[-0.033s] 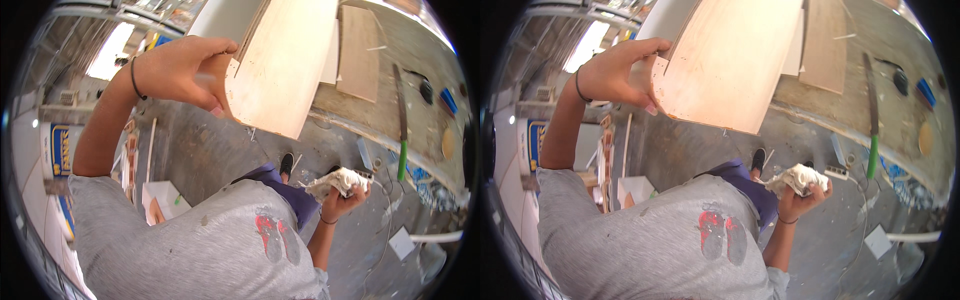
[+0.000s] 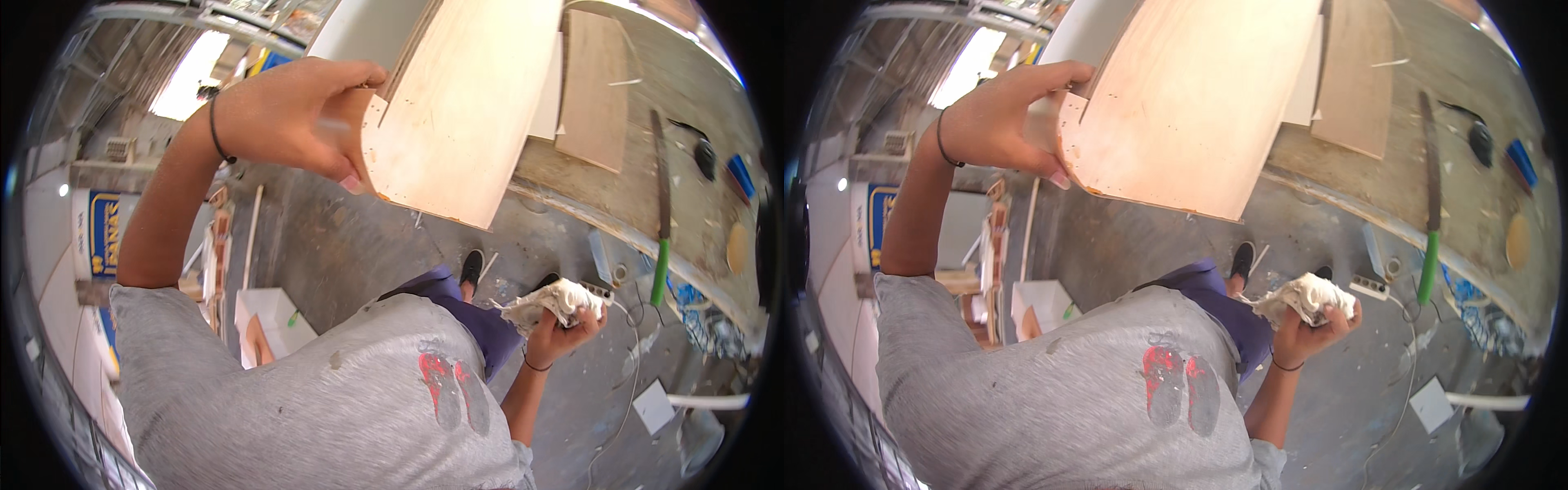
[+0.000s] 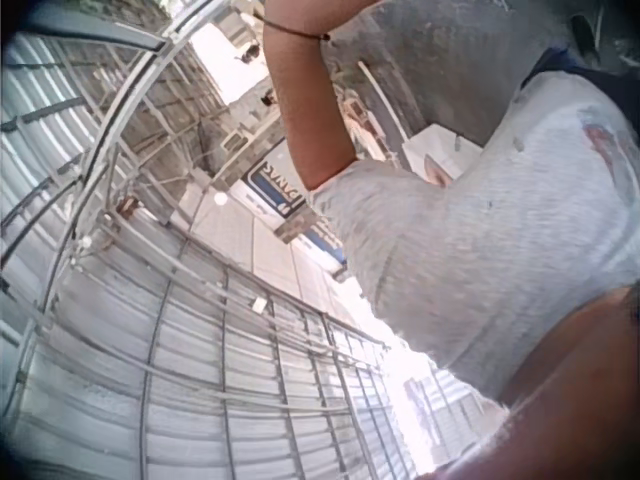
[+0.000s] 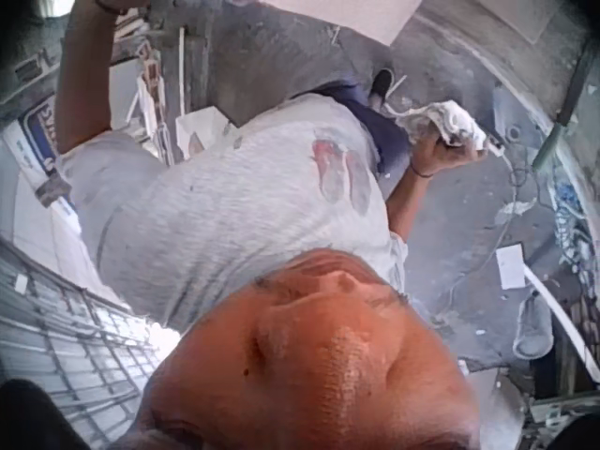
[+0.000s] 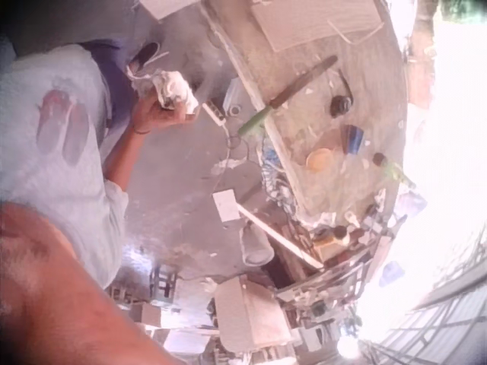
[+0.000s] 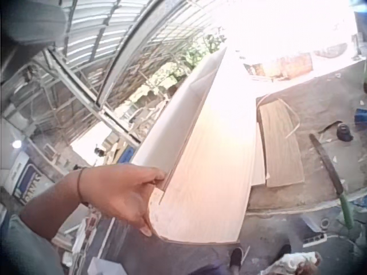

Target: The person wipes the edges and surfaces of a wooden cabinet component with a cloth, uses a heat gun on it, and files down the edges with a metal file.

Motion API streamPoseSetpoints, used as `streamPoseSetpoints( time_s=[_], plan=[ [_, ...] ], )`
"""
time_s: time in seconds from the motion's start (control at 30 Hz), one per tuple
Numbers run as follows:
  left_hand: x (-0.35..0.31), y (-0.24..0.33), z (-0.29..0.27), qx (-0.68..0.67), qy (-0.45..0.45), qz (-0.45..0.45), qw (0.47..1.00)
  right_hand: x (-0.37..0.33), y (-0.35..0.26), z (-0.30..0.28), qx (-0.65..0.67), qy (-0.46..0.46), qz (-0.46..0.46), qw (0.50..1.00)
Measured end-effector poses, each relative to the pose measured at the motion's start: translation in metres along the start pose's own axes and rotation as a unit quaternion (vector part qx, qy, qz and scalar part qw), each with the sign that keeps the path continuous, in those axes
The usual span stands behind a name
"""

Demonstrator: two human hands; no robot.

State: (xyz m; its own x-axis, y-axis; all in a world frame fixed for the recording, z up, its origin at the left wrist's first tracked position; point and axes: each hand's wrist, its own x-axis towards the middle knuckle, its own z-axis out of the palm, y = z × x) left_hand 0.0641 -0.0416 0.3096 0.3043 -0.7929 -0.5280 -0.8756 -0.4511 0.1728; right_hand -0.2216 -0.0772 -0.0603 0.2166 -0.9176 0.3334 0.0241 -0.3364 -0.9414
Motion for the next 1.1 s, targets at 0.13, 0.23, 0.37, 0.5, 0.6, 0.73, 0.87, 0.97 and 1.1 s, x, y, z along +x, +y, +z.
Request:
streamPoseSetpoints(
  time_s=[0.13, 0.23, 0.37, 0.5, 0.6, 0.73, 0.87, 0.97, 1.1],
  plan=[
    [-0.004, 0.017, 0.009, 0.018, 0.010, -0.049, 0.999, 0.000, 0.027, -0.010, 0.062, -0.024, 0.075, 0.995],
    [-0.018, 0.011, 0.020, 0.008, 0.043, -0.052, 0.998, -0.001, 0.034, -0.008, 0.066, -0.057, 0.086, 0.992],
    [-0.017, 0.010, 0.027, 0.055, 0.103, -0.009, 0.993, 0.001, 0.032, 0.002, 0.127, -0.074, 0.121, 0.982],
    [-0.019, 0.012, 0.035, 0.025, 0.139, -0.009, 0.990, 0.004, 0.032, 0.003, 0.135, -0.105, 0.116, 0.978],
    [-0.023, 0.010, 0.040, 0.019, 0.152, -0.017, 0.988, 0.005, 0.031, 0.006, 0.130, -0.101, 0.122, 0.979],
    [-0.022, 0.009, 0.049, 0.003, 0.182, -0.017, 0.983, 0.008, 0.027, 0.006, 0.119, -0.105, 0.122, 0.980],
    [-0.020, 0.009, 0.054, 0.039, 0.208, -0.011, 0.977, 0.008, 0.026, 0.006, 0.129, -0.108, 0.123, 0.978],
    [-0.020, 0.010, 0.058, 0.050, 0.227, -0.019, 0.973, 0.009, 0.026, 0.003, 0.156, -0.124, 0.121, 0.972],
    [-0.019, 0.008, 0.062, 0.071, 0.243, -0.018, 0.967, 0.012, 0.020, 0.003, 0.148, -0.132, 0.117, 0.973]
  ],
)
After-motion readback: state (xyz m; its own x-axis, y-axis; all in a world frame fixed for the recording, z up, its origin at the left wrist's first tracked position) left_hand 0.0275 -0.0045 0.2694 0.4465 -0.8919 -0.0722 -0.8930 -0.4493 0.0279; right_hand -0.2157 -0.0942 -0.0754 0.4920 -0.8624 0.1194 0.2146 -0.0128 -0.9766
